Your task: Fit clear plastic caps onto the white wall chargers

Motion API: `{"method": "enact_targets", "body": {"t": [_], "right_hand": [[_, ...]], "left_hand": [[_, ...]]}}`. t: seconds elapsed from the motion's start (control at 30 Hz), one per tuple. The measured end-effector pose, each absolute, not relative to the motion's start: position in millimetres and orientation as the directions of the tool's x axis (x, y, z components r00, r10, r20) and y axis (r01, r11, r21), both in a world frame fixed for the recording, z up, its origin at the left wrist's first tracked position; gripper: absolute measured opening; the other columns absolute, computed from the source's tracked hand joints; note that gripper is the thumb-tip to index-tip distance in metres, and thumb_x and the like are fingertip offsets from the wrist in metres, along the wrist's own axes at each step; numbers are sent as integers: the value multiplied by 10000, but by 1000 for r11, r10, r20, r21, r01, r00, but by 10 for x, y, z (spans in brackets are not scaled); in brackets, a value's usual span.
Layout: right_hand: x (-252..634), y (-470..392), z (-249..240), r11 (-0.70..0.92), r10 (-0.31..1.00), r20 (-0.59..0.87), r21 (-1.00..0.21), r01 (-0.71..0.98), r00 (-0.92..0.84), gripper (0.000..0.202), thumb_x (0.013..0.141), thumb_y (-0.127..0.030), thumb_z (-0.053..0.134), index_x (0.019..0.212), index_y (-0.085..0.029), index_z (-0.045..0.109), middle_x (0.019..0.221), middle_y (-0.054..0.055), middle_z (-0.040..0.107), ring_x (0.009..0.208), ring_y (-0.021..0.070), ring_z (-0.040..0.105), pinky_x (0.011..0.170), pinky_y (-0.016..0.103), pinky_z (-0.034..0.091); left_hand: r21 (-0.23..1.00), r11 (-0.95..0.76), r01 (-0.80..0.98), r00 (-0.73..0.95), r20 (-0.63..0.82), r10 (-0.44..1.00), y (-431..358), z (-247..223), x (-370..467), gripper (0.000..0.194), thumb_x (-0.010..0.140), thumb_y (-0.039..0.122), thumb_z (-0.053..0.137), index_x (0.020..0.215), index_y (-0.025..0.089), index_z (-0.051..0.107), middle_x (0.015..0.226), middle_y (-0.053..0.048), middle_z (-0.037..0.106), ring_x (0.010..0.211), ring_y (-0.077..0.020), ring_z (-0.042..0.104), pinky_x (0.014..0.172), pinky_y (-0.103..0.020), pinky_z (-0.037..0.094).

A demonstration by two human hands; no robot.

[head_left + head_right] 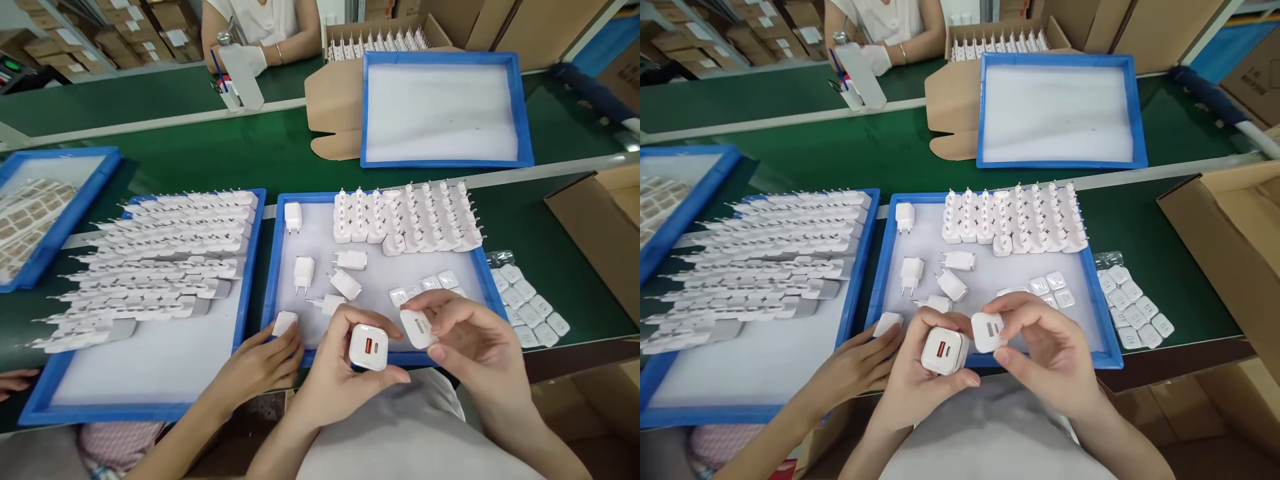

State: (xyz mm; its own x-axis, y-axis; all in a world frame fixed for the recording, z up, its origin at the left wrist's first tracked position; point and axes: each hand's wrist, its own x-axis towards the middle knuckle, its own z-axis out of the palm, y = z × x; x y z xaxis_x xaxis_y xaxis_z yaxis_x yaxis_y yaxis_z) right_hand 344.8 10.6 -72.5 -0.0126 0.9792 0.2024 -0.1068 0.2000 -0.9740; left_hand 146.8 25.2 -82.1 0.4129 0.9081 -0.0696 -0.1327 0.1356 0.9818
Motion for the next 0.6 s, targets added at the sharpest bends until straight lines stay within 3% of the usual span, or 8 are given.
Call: {"method": "enact_targets", "body": {"t": [0.1,0.23,0.37,0.6], "right_hand": [[3399,54,-644,347,935,343,-937,31,-89,213,865,-84,699,978,-263,693,1137,71,725,1131,229,687,950,362,600],[3309,60,-592,535,841,504,-830,157,-197,340,844,-13,640,1091,-240,693,1113,98,727,1089,251,711,971,422,601],[3244,95,-578,596,801,547,-769,233,-242,357,845,-5,634,1122,-224,689,1054,98,753,1035,238,729,915,386,625],[3254,108,-581,618,784,560,-747,246,-268,350,854,-7,633,1139,-199,700,1039,99,768,1046,230,735,920,361,635]], "left_hand": [[993,104,-64,408,-69,910,241,-794,1474,423,741,114,835,1025,266,561,919,14,638,729,-128,582,641,-222,438],[999,-25,44,449,3,894,254,-732,1485,373,783,125,734,1090,250,564,979,-22,636,803,-169,607,691,-262,466],[994,-57,95,452,8,892,250,-712,1495,223,829,159,673,987,232,534,876,-8,585,748,-167,577,671,-278,455],[991,-61,123,460,-3,888,231,-698,1498,194,843,143,654,953,225,517,886,-5,572,756,-155,565,672,-271,451]]}}
